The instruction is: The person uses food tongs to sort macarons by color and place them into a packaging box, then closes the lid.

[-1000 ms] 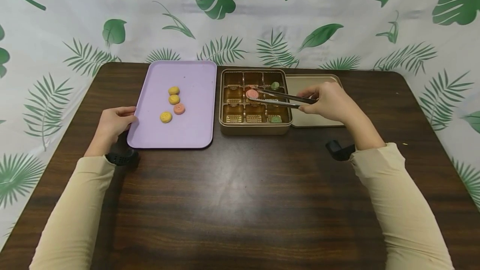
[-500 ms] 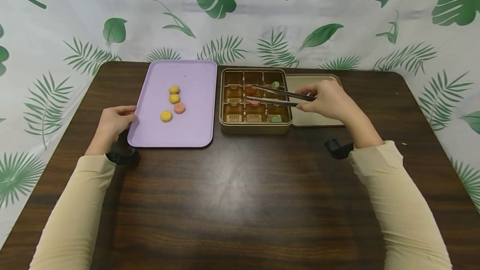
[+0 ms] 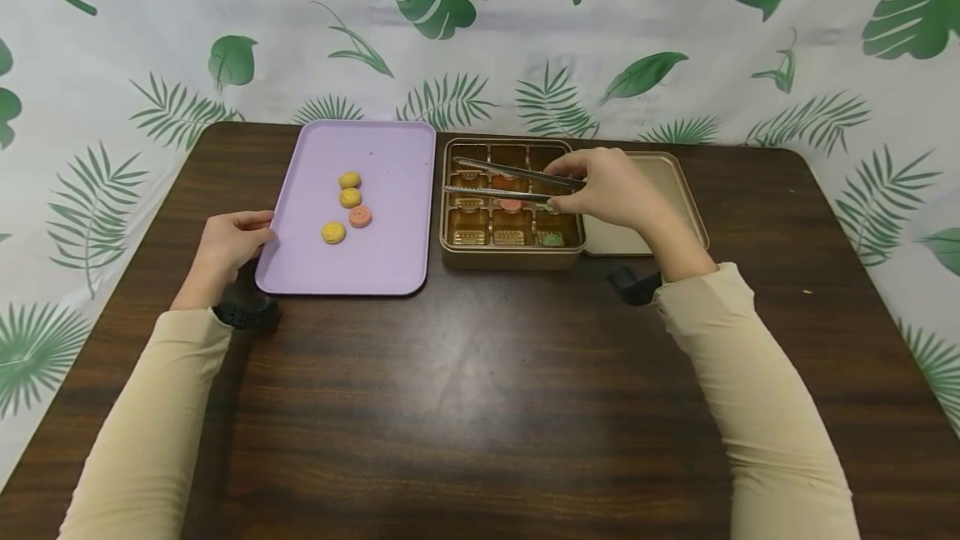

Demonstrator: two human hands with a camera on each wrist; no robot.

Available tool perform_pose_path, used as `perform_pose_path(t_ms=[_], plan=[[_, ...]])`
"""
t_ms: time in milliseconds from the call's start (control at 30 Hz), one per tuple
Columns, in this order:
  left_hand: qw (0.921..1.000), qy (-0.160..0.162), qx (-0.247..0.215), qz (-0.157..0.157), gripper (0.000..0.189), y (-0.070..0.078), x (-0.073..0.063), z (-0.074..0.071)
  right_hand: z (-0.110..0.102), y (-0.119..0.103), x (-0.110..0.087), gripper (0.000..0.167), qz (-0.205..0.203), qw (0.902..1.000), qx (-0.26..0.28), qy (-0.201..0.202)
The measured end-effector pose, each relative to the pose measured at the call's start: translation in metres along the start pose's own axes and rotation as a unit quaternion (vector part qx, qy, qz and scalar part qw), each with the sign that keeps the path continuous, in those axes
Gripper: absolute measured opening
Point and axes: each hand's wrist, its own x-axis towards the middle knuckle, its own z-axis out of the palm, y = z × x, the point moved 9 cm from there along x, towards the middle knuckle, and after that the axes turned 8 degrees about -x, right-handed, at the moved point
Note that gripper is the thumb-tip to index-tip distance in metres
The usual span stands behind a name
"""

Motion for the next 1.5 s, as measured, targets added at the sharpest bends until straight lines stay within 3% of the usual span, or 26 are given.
perform_pose_path(t_ms=[367,700,1100,1500], plan=[[1.0,0.002,-0.001,0.002,0.043,0.002,-0.001,0.0,0.02,-0.058,0.033,0.04,-0.056,0.9984,-0.003,-0.013],[1.0,0.001,-0.004,-0.001,0.043,0.001,-0.002,-0.001,0.047,-0.093,0.056,0.039,-0.075,0.9958,-0.025,-0.047],[1.0,0.002,0.0,0.004,0.044,0.002,-0.002,0.0,0.071,-0.112,0.072,0.034,-0.066,0.9929,-0.073,-0.066],[1.0,0.002,0.0,0.002,0.043,0.003,-0.002,-0.001,0.077,-0.12,0.078,0.034,-0.061,0.9934,-0.071,-0.067]])
